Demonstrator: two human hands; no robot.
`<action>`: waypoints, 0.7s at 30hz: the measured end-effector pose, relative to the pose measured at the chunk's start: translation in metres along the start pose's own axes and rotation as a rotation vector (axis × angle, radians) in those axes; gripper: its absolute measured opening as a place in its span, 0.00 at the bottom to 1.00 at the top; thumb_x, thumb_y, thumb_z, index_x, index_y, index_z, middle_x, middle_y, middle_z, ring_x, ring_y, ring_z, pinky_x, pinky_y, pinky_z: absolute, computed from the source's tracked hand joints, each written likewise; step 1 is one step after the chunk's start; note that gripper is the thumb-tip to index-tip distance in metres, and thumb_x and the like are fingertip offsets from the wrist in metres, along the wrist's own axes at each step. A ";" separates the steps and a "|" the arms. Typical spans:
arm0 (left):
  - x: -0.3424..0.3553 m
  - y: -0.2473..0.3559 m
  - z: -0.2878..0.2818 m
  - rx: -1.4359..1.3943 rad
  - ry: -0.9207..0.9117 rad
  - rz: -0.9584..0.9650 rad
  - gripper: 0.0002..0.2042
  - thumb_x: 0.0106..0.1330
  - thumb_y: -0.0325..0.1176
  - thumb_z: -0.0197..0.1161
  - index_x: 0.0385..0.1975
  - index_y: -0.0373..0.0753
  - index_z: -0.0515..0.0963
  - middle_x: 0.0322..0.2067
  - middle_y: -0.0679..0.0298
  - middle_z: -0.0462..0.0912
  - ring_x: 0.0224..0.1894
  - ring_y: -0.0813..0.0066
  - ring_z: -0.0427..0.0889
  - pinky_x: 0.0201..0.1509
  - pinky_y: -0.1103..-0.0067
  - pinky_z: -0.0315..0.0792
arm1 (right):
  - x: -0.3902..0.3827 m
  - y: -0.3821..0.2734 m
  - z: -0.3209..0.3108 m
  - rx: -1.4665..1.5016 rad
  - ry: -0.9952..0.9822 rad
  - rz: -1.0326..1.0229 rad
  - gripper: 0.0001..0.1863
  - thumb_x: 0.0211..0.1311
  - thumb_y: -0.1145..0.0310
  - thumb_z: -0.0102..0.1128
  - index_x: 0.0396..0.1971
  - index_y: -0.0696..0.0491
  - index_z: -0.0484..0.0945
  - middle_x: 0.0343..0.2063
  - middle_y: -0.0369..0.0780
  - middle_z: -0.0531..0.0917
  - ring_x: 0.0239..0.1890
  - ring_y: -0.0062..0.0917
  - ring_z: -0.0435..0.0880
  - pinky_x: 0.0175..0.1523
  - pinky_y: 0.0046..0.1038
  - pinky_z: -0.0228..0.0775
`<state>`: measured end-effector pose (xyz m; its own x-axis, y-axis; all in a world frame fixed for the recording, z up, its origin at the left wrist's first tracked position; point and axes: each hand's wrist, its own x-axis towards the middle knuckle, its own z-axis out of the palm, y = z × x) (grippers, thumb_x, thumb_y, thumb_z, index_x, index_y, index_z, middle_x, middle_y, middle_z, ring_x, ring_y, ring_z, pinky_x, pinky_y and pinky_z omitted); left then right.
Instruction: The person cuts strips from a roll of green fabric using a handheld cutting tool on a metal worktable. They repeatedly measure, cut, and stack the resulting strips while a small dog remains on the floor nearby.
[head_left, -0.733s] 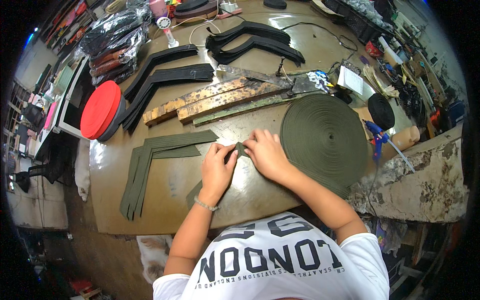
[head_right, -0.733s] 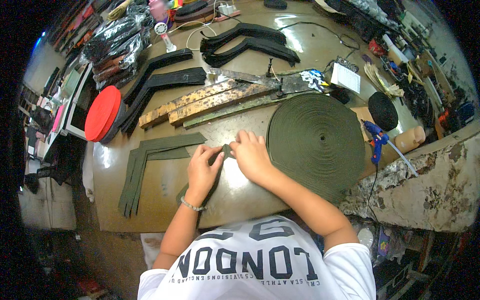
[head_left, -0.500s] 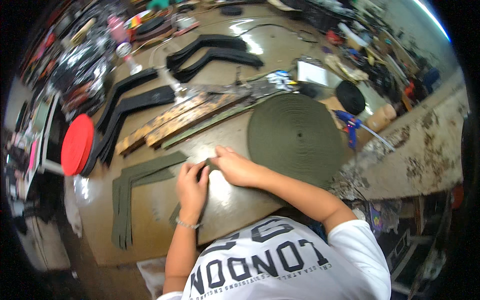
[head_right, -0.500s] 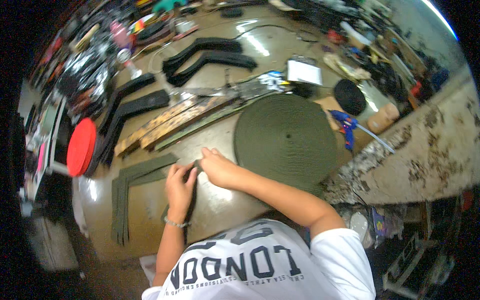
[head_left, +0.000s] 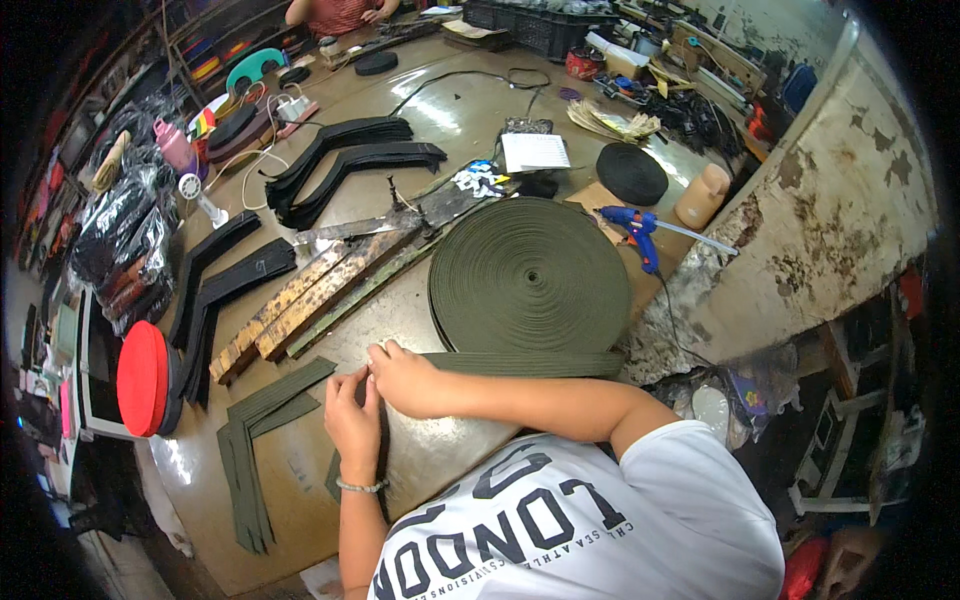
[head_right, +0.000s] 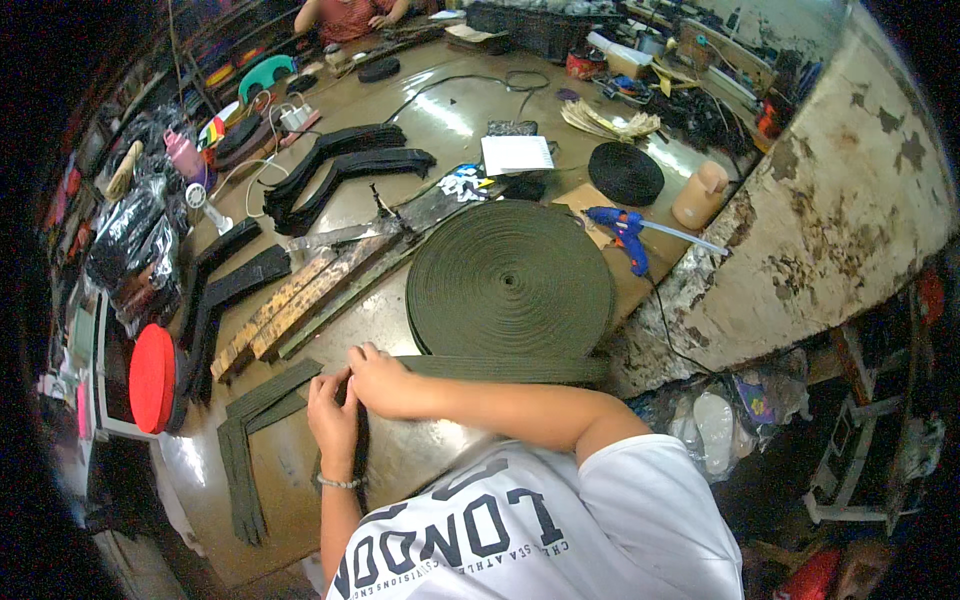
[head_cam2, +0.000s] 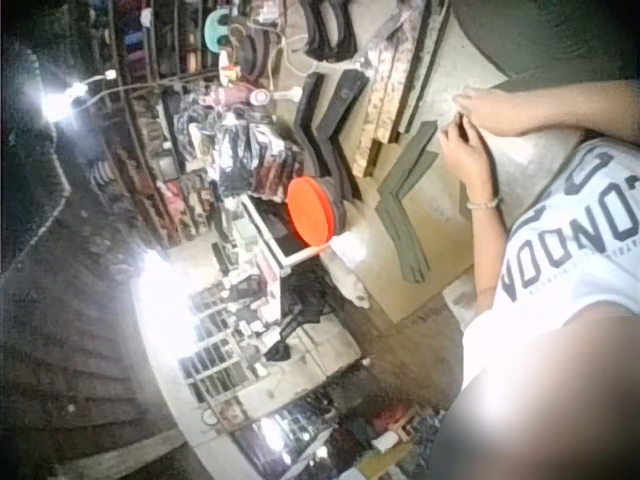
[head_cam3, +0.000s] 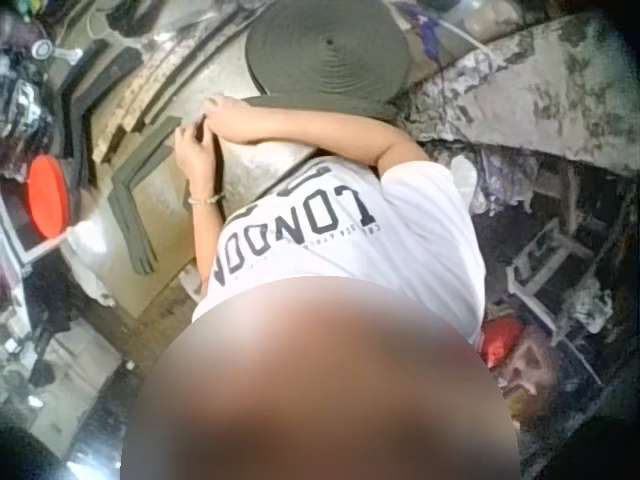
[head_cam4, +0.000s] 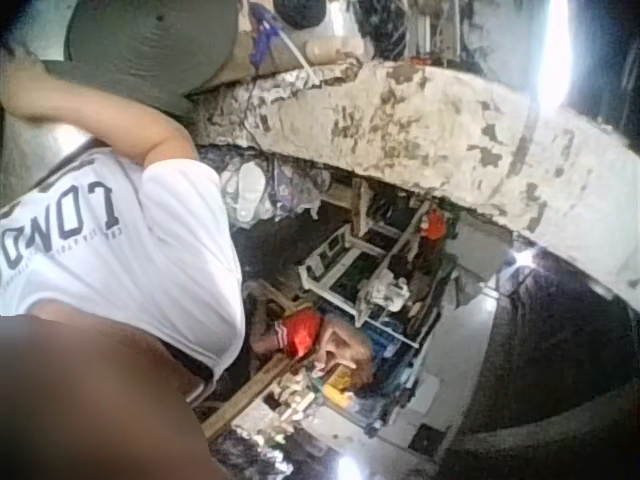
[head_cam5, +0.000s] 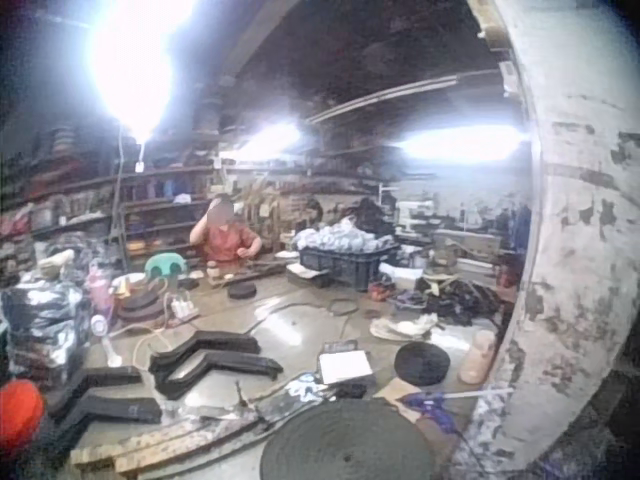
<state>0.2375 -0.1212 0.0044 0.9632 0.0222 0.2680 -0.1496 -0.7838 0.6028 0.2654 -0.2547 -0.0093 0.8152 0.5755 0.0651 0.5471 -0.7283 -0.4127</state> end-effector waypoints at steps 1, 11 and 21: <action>0.000 0.000 0.000 0.010 -0.002 0.007 0.09 0.59 0.33 0.63 0.37 0.38 0.81 0.32 0.59 0.76 0.35 0.60 0.78 0.40 0.71 0.72 | 0.000 0.003 -0.002 -0.009 -0.016 -0.009 0.16 0.57 0.71 0.50 0.39 0.69 0.75 0.44 0.50 0.69 0.47 0.40 0.70 0.52 0.36 0.68; 0.005 -0.012 -0.007 -0.341 -0.116 -0.125 0.11 0.62 0.32 0.62 0.39 0.32 0.78 0.35 0.60 0.78 0.36 0.72 0.77 0.40 0.78 0.71 | -0.002 0.034 -0.043 0.337 -0.104 0.085 0.24 0.58 0.66 0.56 0.50 0.66 0.68 0.40 0.59 0.76 0.46 0.49 0.76 0.52 0.40 0.68; 0.059 0.017 -0.052 -0.679 -0.338 -0.114 0.08 0.61 0.33 0.65 0.26 0.35 0.78 0.23 0.76 0.74 0.27 0.89 0.68 0.31 0.88 0.62 | -0.032 0.036 -0.105 1.299 -0.290 0.259 0.21 0.59 0.66 0.63 0.47 0.63 0.71 0.25 0.39 0.81 0.21 0.19 0.78 0.25 0.22 0.71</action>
<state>0.2799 -0.1009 0.0696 0.9806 -0.1962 -0.0020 -0.0445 -0.2323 0.9716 0.2789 -0.3389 0.0694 0.7090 0.6511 -0.2708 -0.3196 -0.0456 -0.9465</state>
